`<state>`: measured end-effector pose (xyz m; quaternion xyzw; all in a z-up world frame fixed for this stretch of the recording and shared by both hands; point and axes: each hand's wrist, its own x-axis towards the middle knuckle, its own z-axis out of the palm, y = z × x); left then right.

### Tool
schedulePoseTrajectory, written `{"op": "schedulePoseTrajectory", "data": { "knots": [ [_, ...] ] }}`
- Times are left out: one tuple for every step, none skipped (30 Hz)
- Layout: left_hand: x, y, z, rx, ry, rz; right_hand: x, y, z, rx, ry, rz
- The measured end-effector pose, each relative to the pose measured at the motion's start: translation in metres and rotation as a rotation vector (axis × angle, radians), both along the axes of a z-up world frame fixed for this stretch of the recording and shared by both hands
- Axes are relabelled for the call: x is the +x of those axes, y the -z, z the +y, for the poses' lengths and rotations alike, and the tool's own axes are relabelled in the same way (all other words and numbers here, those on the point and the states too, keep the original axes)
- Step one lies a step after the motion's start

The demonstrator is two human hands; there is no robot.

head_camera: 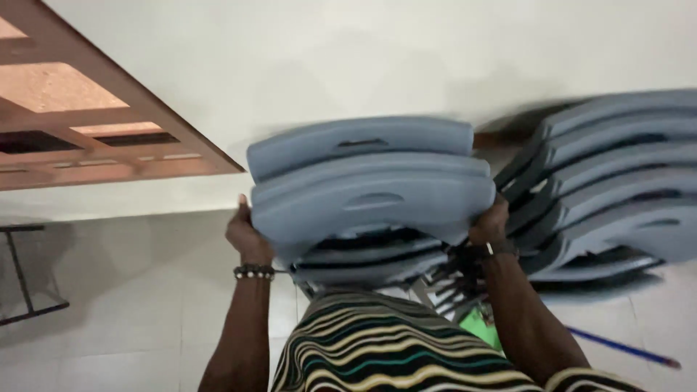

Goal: The recorder folds and stacks several plastic folding chairs against a wall in a large room.

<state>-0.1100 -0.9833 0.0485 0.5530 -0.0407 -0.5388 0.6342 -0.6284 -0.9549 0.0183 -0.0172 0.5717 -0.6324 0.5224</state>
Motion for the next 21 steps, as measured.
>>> {"op": "schedulePoseTrajectory", "data": {
  "knots": [
    [0.006,0.015,-0.002,-0.079,-0.014,-0.013,0.003,0.000,0.009,0.007,0.006,-0.002],
    [0.010,0.029,-0.006,-0.162,-0.031,-0.022,0.004,-0.002,0.015,0.010,0.011,-0.002],
    [0.004,0.014,-0.001,-0.146,-0.022,-0.019,0.001,0.002,0.024,0.026,0.020,0.001],
    [0.002,-0.004,-0.002,-0.078,-0.011,-0.070,0.002,0.006,0.025,0.022,0.021,-0.002],
    [-0.001,-0.024,-0.003,-0.010,0.001,-0.122,0.003,0.008,0.027,0.018,0.022,-0.005],
    [-0.002,-0.020,-0.006,-0.016,0.007,-0.126,-0.002,0.022,0.026,0.013,0.029,-0.009],
    [-0.003,-0.017,-0.009,-0.020,-0.023,-0.169,-0.008,0.035,0.025,0.022,0.037,-0.033],
    [-0.003,-0.013,-0.008,-0.019,-0.053,-0.210,-0.013,0.049,0.029,0.036,0.044,-0.056],
    [-0.004,-0.017,-0.008,-0.019,-0.046,-0.214,-0.012,0.058,0.033,0.037,0.050,-0.060],
    [-0.007,-0.021,-0.006,0.034,-0.068,-0.163,-0.013,0.066,0.041,0.058,0.028,-0.001],
    [-0.011,-0.025,-0.004,0.087,-0.090,-0.112,-0.015,0.074,0.049,0.080,0.006,0.057],
    [-0.006,-0.014,-0.002,0.078,-0.076,-0.113,-0.017,0.077,0.051,0.073,0.021,0.056],
    [-0.002,-0.004,-0.001,0.025,-0.054,-0.130,-0.021,0.079,0.053,0.086,0.004,0.115],
    [0.001,0.006,-0.002,-0.030,-0.026,-0.147,-0.024,0.082,0.056,0.100,-0.006,0.173],
    [0.010,0.015,0.002,-0.040,-0.007,-0.147,-0.030,0.109,0.069,0.093,0.015,0.172],
    [0.014,0.026,0.002,0.022,0.029,-0.112,-0.034,0.137,0.081,0.117,-0.003,0.139],
    [0.012,0.038,0.003,0.086,0.064,-0.078,-0.038,0.166,0.094,0.139,-0.021,0.105],
    [0.018,0.058,0.022,0.152,0.114,-0.047,-0.043,0.195,0.116,0.163,-0.025,0.071],
    [0.024,0.077,0.043,0.219,0.164,-0.018,-0.049,0.223,0.138,0.185,-0.030,0.037],
    [0.020,0.098,0.051,0.275,0.231,0.017,-0.065,0.249,0.153,0.194,-0.017,0.013],
    [0.019,0.124,0.062,0.332,0.300,0.048,-0.055,0.197,0.161,0.201,-0.005,-0.012]
  ]
}}
